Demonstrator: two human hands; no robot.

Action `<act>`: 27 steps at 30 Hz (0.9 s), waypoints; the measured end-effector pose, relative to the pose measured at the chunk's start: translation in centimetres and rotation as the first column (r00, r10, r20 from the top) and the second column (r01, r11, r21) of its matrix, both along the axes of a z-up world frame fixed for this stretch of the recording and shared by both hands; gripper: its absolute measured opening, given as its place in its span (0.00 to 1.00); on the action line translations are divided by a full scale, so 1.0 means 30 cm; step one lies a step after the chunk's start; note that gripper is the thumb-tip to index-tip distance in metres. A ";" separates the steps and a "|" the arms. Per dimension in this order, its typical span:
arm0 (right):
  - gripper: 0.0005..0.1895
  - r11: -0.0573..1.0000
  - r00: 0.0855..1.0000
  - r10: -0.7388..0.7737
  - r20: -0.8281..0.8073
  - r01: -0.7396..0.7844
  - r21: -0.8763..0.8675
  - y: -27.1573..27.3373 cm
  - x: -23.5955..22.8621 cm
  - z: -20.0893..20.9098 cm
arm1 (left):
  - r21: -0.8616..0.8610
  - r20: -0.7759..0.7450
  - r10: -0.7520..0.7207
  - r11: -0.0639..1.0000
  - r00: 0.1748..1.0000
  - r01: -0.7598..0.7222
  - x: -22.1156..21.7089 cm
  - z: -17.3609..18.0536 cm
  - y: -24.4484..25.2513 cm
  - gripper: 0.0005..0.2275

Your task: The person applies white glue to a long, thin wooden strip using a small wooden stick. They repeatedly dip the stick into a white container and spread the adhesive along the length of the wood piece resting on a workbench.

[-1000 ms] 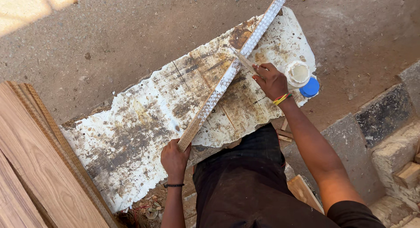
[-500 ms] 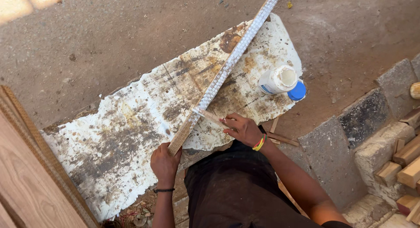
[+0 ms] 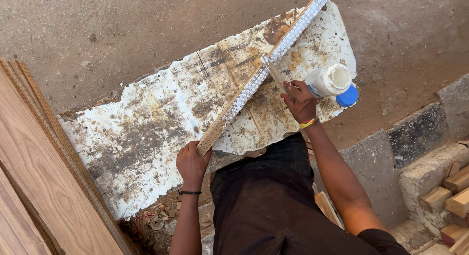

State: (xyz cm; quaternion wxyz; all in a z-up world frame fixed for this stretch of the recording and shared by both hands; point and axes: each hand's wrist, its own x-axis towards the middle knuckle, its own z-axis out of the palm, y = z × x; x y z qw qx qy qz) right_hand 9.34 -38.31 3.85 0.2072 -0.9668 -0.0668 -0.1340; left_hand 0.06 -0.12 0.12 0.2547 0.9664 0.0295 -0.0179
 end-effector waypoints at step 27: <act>0.19 0.982 0.999 -0.031 -0.021 0.027 -0.188 -0.132 0.084 0.113 | 0.000 -0.050 0.019 1.000 0.999 -0.019 0.000 -0.004 -0.005 0.19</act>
